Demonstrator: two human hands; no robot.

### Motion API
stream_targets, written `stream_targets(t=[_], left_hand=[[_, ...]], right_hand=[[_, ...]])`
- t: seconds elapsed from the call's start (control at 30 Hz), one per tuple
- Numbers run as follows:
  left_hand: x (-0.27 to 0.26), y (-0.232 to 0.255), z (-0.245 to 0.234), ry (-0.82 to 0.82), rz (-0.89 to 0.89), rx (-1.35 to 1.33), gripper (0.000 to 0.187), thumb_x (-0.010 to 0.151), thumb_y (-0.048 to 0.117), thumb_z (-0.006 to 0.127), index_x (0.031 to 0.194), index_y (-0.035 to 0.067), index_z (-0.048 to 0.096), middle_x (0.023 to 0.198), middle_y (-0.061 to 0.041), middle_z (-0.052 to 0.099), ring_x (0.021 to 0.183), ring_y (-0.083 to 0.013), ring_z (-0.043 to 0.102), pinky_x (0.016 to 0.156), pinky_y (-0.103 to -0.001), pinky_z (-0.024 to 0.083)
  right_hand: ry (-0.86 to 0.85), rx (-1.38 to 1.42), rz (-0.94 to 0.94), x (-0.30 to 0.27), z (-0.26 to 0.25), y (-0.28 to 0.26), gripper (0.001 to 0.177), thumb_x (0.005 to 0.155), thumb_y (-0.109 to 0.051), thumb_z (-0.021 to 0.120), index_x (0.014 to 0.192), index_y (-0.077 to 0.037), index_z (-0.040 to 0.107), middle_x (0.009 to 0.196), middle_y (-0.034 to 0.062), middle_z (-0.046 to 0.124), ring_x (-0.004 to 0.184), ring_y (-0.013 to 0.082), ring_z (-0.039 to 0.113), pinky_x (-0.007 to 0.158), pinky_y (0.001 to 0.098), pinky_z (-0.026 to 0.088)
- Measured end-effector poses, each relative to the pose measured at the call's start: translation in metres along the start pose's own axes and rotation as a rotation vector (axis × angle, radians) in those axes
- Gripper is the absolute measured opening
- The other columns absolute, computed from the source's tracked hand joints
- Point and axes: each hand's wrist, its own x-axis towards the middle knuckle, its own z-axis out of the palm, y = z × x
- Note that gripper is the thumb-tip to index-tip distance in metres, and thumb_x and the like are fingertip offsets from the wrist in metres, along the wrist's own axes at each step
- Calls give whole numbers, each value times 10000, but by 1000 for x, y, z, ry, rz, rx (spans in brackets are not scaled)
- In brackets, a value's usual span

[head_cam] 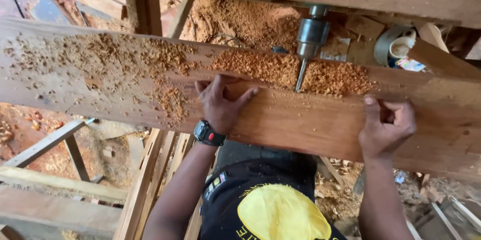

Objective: The person positions a rectangular wooden plank under a drill press and operates the machine to drill a hole. They hold the wood steady with both hands as the drill bit penetrates the surface, creating wood shavings.

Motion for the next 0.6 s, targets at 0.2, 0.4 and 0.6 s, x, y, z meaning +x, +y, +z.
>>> stream_targets(t=[0.2,0.4,0.6], left_hand=[[-6,-14,7,-55,33,11,691,854,745,1058,1074,191,708,987,-14,904,887,-249,839,1149,-468,403],[-8,-8,2,-119,19,17,622,862,756,1037,1085,244,762,965,42,904,882,-204,842,1215,-496,361],[1,0,4,-78,-22,9,639,863,706,1064,1079,197,744,1032,33,908,926,-225,828,1168,-490,364]], right_hand=[[11,-43,105,-43,-6,-1,665,1313,-591,871,1096,23,735,1020,191,735,897,354,656,826,553,506],[43,-45,131,-50,-10,-1,615,1300,-525,921,1089,25,744,1029,201,742,915,369,650,839,547,495],[16,-48,64,-20,-7,1,659,1312,-526,936,1058,37,709,989,193,663,870,380,591,825,574,449]])
